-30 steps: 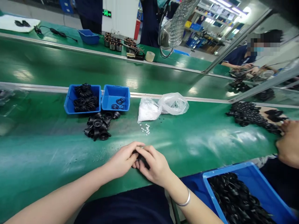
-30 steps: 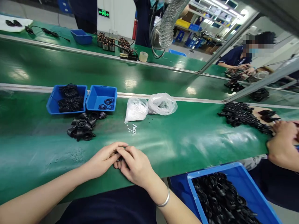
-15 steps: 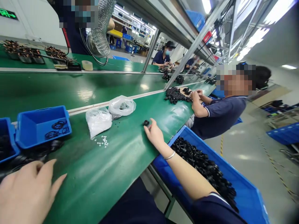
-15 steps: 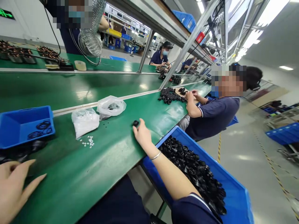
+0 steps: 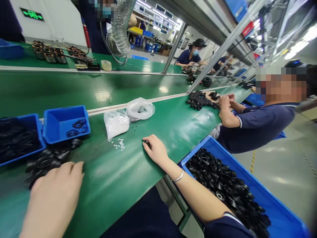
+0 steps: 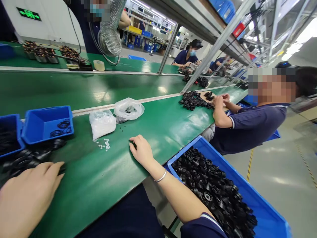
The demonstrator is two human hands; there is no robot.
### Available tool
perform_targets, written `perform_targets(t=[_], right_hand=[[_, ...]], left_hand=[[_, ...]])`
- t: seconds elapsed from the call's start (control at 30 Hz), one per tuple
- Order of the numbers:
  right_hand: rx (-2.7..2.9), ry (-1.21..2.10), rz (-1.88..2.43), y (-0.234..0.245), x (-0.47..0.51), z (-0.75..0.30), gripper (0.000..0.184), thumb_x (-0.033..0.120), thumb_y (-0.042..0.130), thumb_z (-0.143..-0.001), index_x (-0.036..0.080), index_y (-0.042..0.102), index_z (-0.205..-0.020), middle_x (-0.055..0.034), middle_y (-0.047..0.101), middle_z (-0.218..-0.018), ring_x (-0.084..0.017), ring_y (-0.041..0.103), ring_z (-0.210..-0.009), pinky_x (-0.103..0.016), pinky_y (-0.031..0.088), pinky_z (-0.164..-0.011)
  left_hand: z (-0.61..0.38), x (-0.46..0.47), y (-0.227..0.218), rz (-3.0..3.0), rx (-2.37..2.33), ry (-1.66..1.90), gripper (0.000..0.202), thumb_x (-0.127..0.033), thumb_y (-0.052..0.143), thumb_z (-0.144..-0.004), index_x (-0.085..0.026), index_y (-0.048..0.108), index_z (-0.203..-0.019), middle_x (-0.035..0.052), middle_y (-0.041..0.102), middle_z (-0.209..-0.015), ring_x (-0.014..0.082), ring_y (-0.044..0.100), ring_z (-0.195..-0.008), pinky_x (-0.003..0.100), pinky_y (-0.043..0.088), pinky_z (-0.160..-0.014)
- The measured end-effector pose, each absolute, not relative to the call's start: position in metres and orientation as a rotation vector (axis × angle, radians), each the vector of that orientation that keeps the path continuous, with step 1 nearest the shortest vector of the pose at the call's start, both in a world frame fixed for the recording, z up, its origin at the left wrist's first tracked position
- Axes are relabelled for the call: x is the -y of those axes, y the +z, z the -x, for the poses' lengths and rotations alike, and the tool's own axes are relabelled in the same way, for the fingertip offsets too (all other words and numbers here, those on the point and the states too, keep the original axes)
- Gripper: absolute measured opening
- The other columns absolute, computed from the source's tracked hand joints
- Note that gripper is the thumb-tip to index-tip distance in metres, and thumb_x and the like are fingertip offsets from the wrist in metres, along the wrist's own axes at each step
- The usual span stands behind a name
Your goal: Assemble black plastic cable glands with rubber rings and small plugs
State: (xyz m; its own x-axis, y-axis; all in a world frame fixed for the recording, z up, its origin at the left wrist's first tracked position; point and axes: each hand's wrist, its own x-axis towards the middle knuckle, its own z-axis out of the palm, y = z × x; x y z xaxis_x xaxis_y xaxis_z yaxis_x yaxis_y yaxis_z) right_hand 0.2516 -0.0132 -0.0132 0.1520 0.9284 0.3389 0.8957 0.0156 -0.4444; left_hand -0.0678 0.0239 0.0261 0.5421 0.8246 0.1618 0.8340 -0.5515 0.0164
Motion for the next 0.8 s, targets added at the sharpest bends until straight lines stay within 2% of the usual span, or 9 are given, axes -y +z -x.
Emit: perform_targets(t=[0.07,0.27,0.4,0.5,0.57,0.67,0.8], right_hand=[[1.744,0.172,1.794,-0.013,0.004,-0.243,0.015,0.021,0.051,-0.089,0.019,0.064,-0.097,-0.003,0.059,-0.085,-0.014,0.056,-0.077,-0.026,0.046,-0.071],[1.814,0.35,1.671,-0.01,-0.018,-0.217,0.011,0.023,0.055,-0.089,0.02,0.065,-0.092,-0.0007,0.06,-0.085,-0.01,0.053,-0.067,-0.023,0.043,-0.064],[1.852,0.405,1.622,-0.009,-0.022,-0.209,0.012,0.027,0.056,-0.09,0.02,0.065,-0.087,0.0006,0.059,-0.082,-0.009,0.051,-0.064,-0.022,0.042,-0.063],[1.869,0.387,1.594,-0.012,-0.023,-0.208,0.013,0.028,0.056,-0.091,0.02,0.065,-0.086,0.0003,0.06,-0.083,-0.01,0.054,-0.072,-0.022,0.042,-0.067],[1.878,0.37,1.581,-0.013,-0.023,-0.207,0.013,0.027,0.056,-0.09,0.02,0.065,-0.085,0.0,0.06,-0.082,-0.011,0.055,-0.075,-0.023,0.042,-0.069],[1.893,0.376,1.562,-0.014,-0.022,-0.207,0.01,0.026,0.058,-0.089,0.02,0.064,-0.083,0.0003,0.059,-0.077,-0.012,0.053,-0.072,-0.023,0.042,-0.067],[1.914,0.391,1.532,-0.012,-0.02,-0.207,0.008,0.025,0.059,-0.088,0.02,0.064,-0.085,-0.0005,0.059,-0.078,-0.012,0.052,-0.07,-0.024,0.042,-0.067]], left_hand=[[0.053,-0.021,0.026,2.669,1.315,-0.151,0.033,-0.021,0.036,-0.09,-0.012,0.061,-0.109,0.0161,0.065,-0.102,0.0319,0.061,-0.076,0.046,0.046,-0.065],[0.031,-0.019,0.007,3.013,1.062,-0.461,0.03,-0.022,0.039,-0.093,-0.016,0.06,-0.115,0.0129,0.06,-0.112,0.0251,0.058,-0.096,0.038,0.05,-0.084],[0.031,-0.021,0.003,3.112,1.184,-0.541,0.03,-0.027,0.043,-0.093,-0.019,0.058,-0.117,0.0106,0.06,-0.11,0.0254,0.056,-0.098,0.038,0.05,-0.084],[0.032,-0.021,0.005,3.202,1.265,-0.677,0.031,-0.032,0.046,-0.092,-0.021,0.058,-0.118,0.0096,0.063,-0.112,0.0266,0.056,-0.102,0.04,0.047,-0.089],[0.033,-0.019,0.009,3.291,1.452,-0.78,0.033,-0.037,0.05,-0.09,-0.022,0.058,-0.118,0.0088,0.064,-0.112,0.0251,0.058,-0.096,0.038,0.047,-0.085],[0.032,-0.016,0.017,3.367,2.088,-1.042,0.037,-0.046,0.055,-0.086,-0.023,0.06,-0.115,0.0066,0.067,-0.102,0.0183,0.058,-0.075,0.029,0.046,-0.066],[0.029,-0.017,0.027,3.017,2.889,-2.038,0.04,-0.052,0.049,-0.089,-0.017,0.063,-0.102,0.0017,0.059,-0.076,0.0097,0.046,-0.056,0.021,0.036,-0.048]])
